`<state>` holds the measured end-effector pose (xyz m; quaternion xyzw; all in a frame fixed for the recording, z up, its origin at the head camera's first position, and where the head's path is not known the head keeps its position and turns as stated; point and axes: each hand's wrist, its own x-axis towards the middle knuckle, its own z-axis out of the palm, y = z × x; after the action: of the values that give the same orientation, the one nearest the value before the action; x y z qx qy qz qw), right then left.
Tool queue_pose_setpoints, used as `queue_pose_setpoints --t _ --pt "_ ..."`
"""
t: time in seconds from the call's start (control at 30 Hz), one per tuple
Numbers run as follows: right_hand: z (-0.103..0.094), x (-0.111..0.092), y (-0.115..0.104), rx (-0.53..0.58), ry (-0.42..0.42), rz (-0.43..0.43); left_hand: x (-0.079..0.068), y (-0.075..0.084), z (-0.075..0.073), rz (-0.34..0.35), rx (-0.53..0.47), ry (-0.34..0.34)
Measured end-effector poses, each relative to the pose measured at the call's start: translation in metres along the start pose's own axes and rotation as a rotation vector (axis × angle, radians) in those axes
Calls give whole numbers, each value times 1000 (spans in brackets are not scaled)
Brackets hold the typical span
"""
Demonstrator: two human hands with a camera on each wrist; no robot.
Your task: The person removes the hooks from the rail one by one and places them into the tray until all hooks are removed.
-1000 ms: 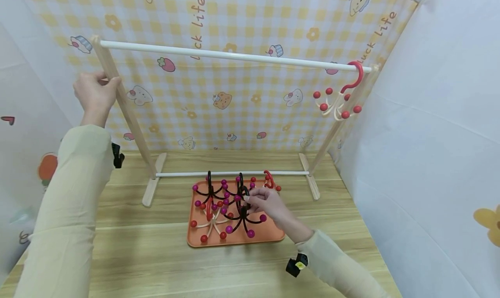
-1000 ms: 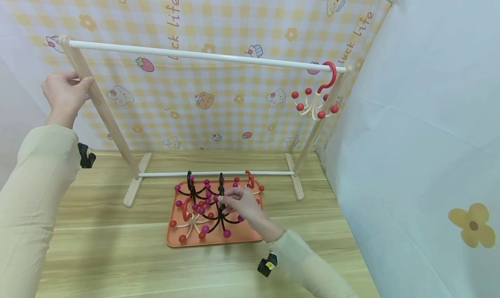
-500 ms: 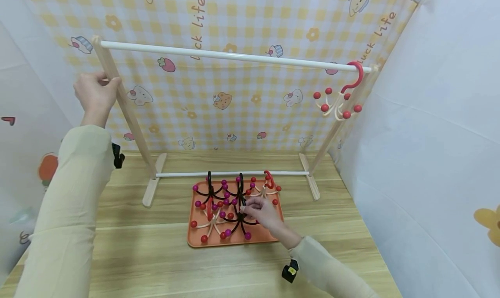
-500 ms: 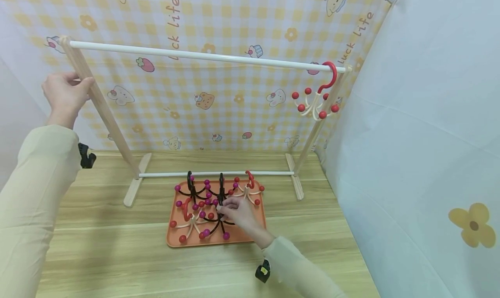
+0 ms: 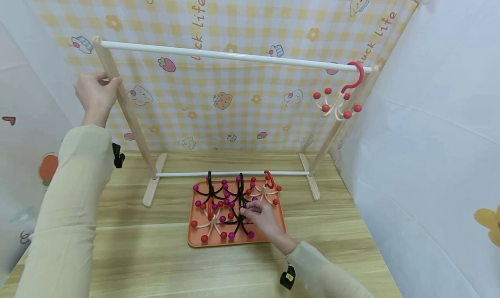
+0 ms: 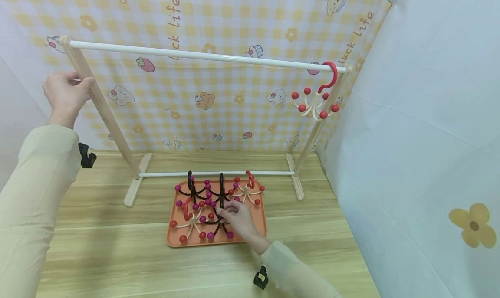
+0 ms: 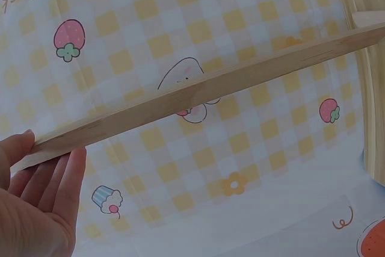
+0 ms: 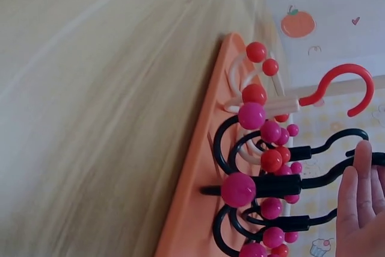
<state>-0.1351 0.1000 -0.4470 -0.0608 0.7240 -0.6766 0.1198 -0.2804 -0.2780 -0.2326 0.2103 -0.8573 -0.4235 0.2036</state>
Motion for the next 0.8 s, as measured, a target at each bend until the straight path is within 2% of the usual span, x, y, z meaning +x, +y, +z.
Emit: queue_pose_setpoints --t 0.27,0.47,0.67,0.8 --pt "3 -5 3 -41 17 -17 0 0 0 13 14 0" --pt "-1 -5 -1 -116 33 -41 1 -1 1 14 17 -2" --pt "-17 7 -19 -171 96 -62 1 -1 0 11 10 -2" --pt "-38 26 -29 -152 166 -57 1 -1 0 13 17 -4"
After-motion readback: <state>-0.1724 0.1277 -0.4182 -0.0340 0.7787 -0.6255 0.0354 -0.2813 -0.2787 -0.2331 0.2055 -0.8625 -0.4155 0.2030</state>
